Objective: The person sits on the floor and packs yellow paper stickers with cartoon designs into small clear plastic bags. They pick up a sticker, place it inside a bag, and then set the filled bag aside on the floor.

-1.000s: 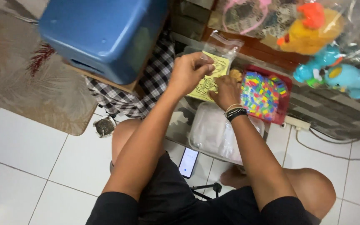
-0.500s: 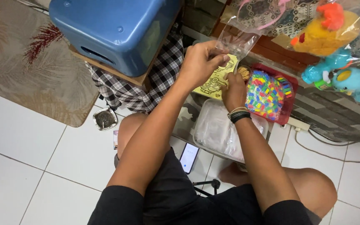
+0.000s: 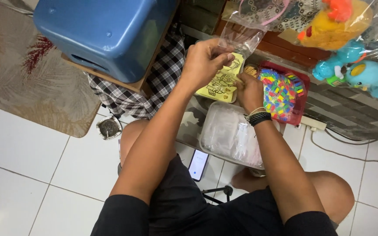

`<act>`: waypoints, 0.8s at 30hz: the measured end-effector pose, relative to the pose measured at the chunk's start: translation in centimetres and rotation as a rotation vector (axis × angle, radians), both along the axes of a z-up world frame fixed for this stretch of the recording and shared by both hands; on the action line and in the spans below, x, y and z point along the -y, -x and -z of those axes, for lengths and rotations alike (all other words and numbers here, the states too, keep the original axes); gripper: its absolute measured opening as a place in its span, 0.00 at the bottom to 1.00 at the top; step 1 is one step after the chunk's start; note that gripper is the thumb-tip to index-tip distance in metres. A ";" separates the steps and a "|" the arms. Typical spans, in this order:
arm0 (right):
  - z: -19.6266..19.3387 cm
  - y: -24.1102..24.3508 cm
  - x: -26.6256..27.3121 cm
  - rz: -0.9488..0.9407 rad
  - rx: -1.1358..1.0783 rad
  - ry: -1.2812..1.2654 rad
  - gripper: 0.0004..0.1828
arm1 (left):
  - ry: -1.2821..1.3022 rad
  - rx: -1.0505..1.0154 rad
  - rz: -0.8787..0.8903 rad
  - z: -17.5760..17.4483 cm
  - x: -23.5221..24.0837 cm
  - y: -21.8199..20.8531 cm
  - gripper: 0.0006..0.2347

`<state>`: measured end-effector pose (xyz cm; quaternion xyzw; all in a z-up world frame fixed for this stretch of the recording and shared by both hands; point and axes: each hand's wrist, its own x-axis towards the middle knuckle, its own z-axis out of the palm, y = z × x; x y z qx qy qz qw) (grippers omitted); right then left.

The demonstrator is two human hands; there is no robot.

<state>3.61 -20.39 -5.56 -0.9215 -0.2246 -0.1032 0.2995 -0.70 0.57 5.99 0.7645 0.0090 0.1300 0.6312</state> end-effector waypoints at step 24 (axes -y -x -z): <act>-11.8 3.6 15.6 0.016 -0.171 -1.017 0.16 | 0.061 -0.216 0.414 -0.1 5.9 2.5 0.04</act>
